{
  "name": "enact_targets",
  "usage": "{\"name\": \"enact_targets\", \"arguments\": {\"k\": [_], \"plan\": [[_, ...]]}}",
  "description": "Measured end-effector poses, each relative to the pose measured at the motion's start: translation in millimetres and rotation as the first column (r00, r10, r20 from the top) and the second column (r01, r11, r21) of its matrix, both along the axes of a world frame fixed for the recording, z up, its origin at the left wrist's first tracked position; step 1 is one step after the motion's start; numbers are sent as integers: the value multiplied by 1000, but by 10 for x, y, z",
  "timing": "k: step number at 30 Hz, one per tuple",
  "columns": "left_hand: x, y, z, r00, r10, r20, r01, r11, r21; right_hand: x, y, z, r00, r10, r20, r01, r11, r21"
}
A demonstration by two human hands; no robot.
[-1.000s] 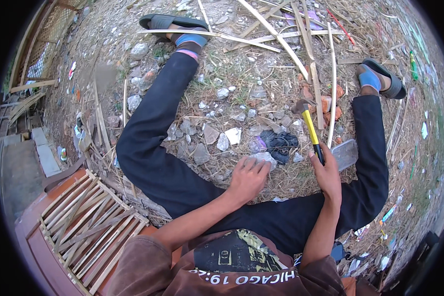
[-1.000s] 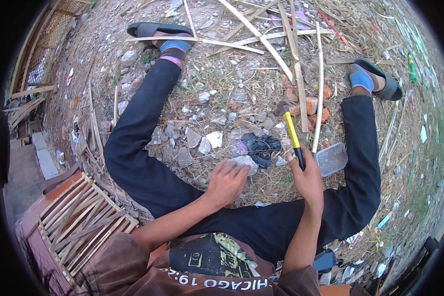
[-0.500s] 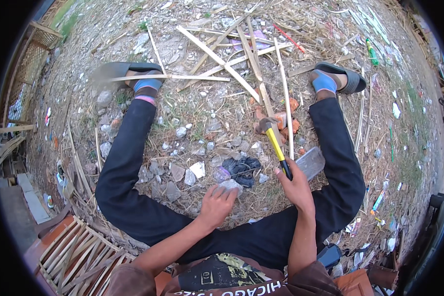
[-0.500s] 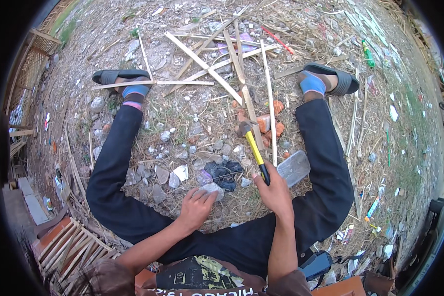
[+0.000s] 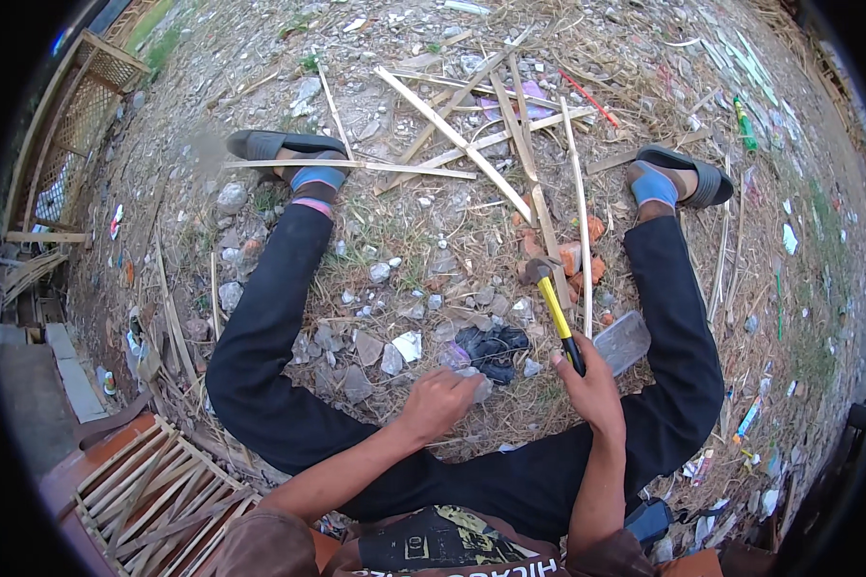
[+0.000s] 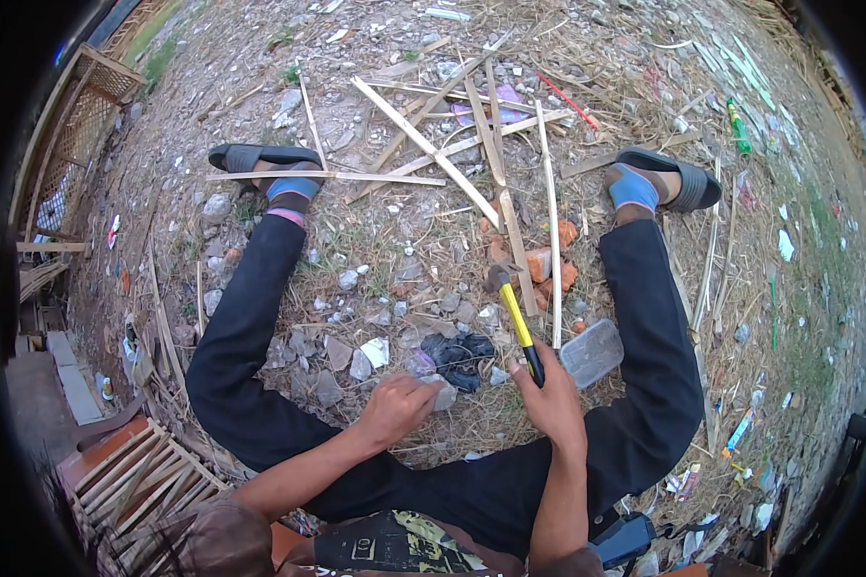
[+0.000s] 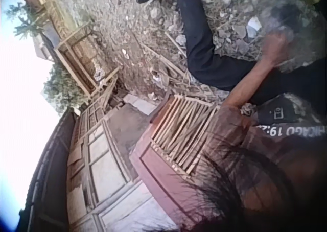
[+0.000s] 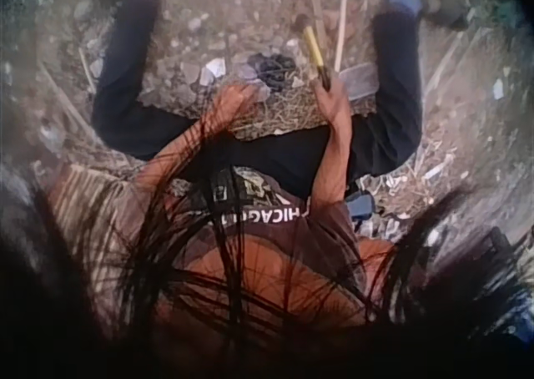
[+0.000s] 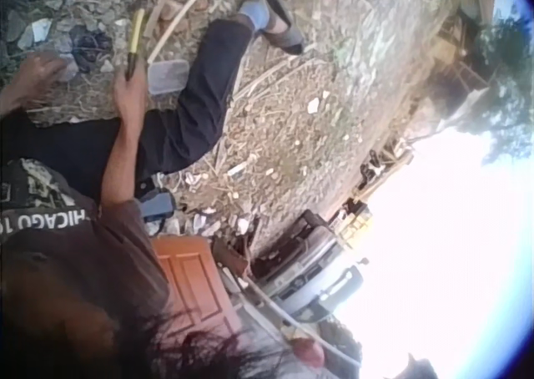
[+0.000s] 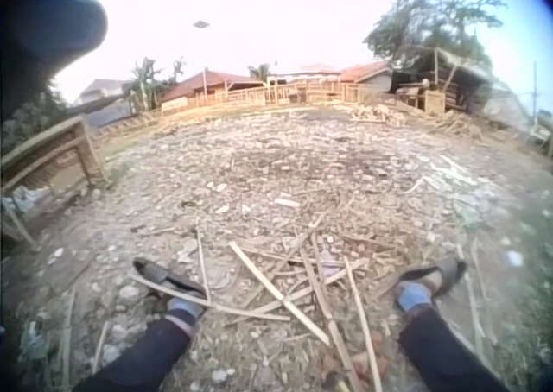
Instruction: The person strips bamboo pieces using a hammer and a stone while sitting on the ground, handling several strips and a piece of brick.
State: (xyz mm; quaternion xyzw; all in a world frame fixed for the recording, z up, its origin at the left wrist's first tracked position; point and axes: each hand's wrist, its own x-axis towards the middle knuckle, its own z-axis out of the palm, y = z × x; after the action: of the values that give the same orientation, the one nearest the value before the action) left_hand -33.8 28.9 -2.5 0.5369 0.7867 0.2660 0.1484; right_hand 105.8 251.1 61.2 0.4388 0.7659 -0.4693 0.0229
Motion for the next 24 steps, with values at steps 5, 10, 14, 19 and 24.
{"name": "enact_targets", "arguments": {"k": [5, 10, 14, 19, 24], "plan": [[-664, 196, 79, 936, 249, 248, -277, 957, 83, -44, -38, 15, 999, -9, 33, 11, 999, -53], [-1770, 490, 1, 751, 425, 505, -484, 875, -17, -29, -21, -6, 1000, -14, 14, 14, 1000, -8], [-2401, 770, -35, 668, 450, 593, -581, 813, 37, -52, -10, -9, 1000, -25, 5, 26, 999, -48], [-2741, 1039, -188, 646, 433, 629, -560, 829, 3, -122, 51, 69, 997, -76, 24, 78, 988, -133], [-2847, 1211, -410, 732, 422, 536, -515, 857, 29, -83, 104, -49, 996, -88, -32, 85, 991, -106]]}}
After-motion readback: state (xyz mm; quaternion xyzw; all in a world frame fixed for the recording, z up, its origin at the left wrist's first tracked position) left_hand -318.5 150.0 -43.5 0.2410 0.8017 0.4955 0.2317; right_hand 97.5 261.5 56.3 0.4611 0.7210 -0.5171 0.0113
